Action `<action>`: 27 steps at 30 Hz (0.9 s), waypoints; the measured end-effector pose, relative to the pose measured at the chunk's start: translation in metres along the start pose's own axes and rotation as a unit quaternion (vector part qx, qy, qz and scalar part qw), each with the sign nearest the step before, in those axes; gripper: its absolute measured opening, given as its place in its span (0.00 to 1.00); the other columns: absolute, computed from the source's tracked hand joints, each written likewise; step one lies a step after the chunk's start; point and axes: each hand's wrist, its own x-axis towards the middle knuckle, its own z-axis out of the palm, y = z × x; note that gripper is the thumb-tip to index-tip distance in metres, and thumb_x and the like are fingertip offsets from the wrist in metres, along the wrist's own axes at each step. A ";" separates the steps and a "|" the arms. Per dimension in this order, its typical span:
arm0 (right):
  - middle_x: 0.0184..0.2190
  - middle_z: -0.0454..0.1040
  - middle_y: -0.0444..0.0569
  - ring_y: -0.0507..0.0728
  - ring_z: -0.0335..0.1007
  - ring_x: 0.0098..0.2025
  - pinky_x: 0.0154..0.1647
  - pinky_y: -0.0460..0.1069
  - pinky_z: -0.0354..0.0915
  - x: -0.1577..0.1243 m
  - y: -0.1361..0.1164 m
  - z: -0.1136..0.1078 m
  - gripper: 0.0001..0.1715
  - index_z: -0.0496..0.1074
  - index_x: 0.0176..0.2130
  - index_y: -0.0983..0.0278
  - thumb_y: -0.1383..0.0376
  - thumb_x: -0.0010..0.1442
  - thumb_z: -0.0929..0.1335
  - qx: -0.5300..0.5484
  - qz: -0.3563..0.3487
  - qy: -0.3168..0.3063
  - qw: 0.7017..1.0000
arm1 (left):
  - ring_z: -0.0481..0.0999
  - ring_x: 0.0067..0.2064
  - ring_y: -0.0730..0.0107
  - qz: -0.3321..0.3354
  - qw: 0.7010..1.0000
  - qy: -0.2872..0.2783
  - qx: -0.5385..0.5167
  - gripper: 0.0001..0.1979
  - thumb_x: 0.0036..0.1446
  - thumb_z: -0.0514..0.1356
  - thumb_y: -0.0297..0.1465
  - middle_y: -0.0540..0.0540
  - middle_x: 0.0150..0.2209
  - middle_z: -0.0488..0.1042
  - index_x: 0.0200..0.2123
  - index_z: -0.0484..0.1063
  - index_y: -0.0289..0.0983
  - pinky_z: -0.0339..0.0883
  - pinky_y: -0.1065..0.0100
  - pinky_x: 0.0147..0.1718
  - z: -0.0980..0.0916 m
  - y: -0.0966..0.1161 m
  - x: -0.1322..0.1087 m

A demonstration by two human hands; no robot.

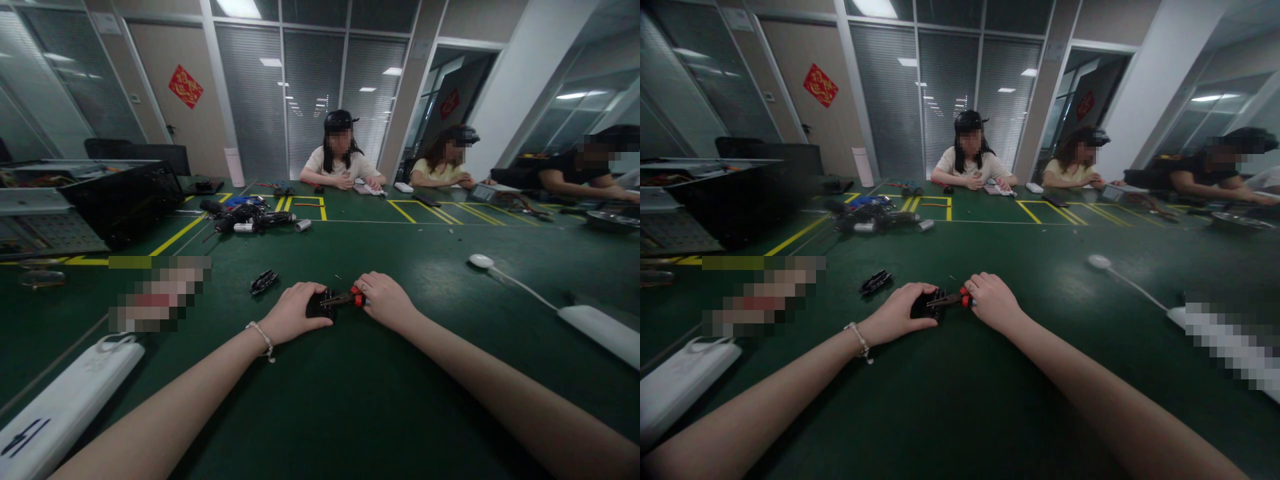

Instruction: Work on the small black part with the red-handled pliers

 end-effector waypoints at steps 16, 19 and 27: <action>0.36 0.67 0.52 0.56 0.61 0.38 0.42 0.52 0.58 0.001 0.002 0.001 0.18 0.66 0.39 0.68 0.73 0.44 0.65 0.031 -0.014 0.026 0.999 | 0.62 0.50 0.57 0.004 1.000 0.007 0.012 0.28 0.45 0.59 0.46 0.46 0.49 0.64 0.48 0.59 0.41 0.55 0.58 0.47 0.003 0.000 0.001; 0.35 0.67 0.52 0.56 0.61 0.36 0.40 0.51 0.59 0.000 0.002 0.001 0.17 0.66 0.38 0.68 0.73 0.44 0.65 0.031 -0.006 0.027 0.999 | 0.62 0.50 0.57 0.001 1.000 0.004 0.010 0.28 0.46 0.59 0.46 0.46 0.49 0.64 0.48 0.59 0.41 0.55 0.58 0.48 0.002 0.000 0.000; 0.34 0.68 0.51 0.55 0.61 0.34 0.36 0.50 0.59 0.001 0.001 0.000 0.15 0.67 0.37 0.67 0.71 0.45 0.66 0.014 0.011 0.015 1.000 | 0.62 0.50 0.58 0.006 1.000 0.005 0.008 0.28 0.46 0.59 0.46 0.46 0.49 0.64 0.48 0.59 0.41 0.55 0.58 0.47 0.003 -0.002 0.001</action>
